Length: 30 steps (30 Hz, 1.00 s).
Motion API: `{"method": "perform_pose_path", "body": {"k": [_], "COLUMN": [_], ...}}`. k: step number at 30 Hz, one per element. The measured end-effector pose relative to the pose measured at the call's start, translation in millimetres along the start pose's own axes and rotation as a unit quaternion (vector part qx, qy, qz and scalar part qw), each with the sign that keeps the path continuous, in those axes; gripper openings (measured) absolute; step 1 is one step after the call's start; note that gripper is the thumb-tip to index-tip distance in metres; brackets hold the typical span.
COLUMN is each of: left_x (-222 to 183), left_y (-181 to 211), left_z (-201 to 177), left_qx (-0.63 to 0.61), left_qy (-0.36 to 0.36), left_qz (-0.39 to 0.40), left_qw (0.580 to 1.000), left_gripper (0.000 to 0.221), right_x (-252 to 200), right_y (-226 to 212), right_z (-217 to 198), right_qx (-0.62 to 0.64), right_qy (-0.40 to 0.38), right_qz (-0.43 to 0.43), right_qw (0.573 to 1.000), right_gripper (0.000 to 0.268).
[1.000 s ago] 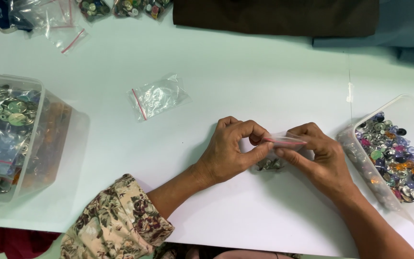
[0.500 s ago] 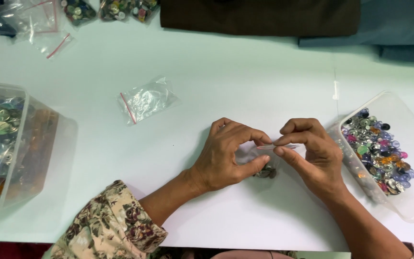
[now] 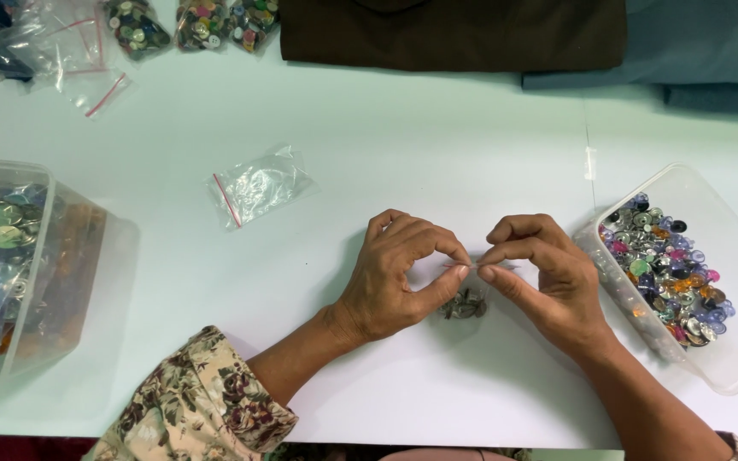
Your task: Sorting various buttons from a large container and placing them into small individual plastic bags.
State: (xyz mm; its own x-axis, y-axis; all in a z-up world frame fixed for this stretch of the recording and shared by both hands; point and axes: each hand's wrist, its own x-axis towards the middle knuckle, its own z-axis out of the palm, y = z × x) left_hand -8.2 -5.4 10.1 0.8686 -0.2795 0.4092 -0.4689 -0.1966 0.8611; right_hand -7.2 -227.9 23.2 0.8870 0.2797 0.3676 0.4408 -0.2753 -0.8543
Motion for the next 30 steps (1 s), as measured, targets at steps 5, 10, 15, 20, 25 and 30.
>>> {"method": "perform_pose_path", "body": {"k": [5,10,15,20,25,30], "left_x": [1,1,0,1,3,3], "left_y": [-3,-3,-8,-7,-7,-7], "left_z": [-2,-6,-5,-4,-9,-12], "left_qx": [-0.019,-0.04,-0.054,-0.067,-0.067,-0.049], "left_qy": [0.006,0.003,0.005,0.014,0.063,0.109], "left_qz": [-0.01,-0.028,-0.047,-0.042,-0.038,-0.019], "left_qw": [1.0,0.999,0.997,0.997,0.995,0.993], "left_gripper": [0.007,0.009,0.01,0.009,0.008,0.004], "right_x": [1,1,1,5,8,7], "right_y": [-2,2,10,4,-10,-13], "right_z": [-4,-4,-6,12,22,25], "right_qx": [0.004,0.004,0.009,0.022,0.023,-0.033], "right_qy": [0.011,0.028,0.026,-0.025,-0.056,-0.086], "right_qz": [0.019,0.02,0.028,0.048,0.076,0.082], "right_qw": [1.0,0.999,0.999,0.998,0.995,0.992], "right_gripper": [0.008,0.009,0.023,0.028,0.016,0.015]}}
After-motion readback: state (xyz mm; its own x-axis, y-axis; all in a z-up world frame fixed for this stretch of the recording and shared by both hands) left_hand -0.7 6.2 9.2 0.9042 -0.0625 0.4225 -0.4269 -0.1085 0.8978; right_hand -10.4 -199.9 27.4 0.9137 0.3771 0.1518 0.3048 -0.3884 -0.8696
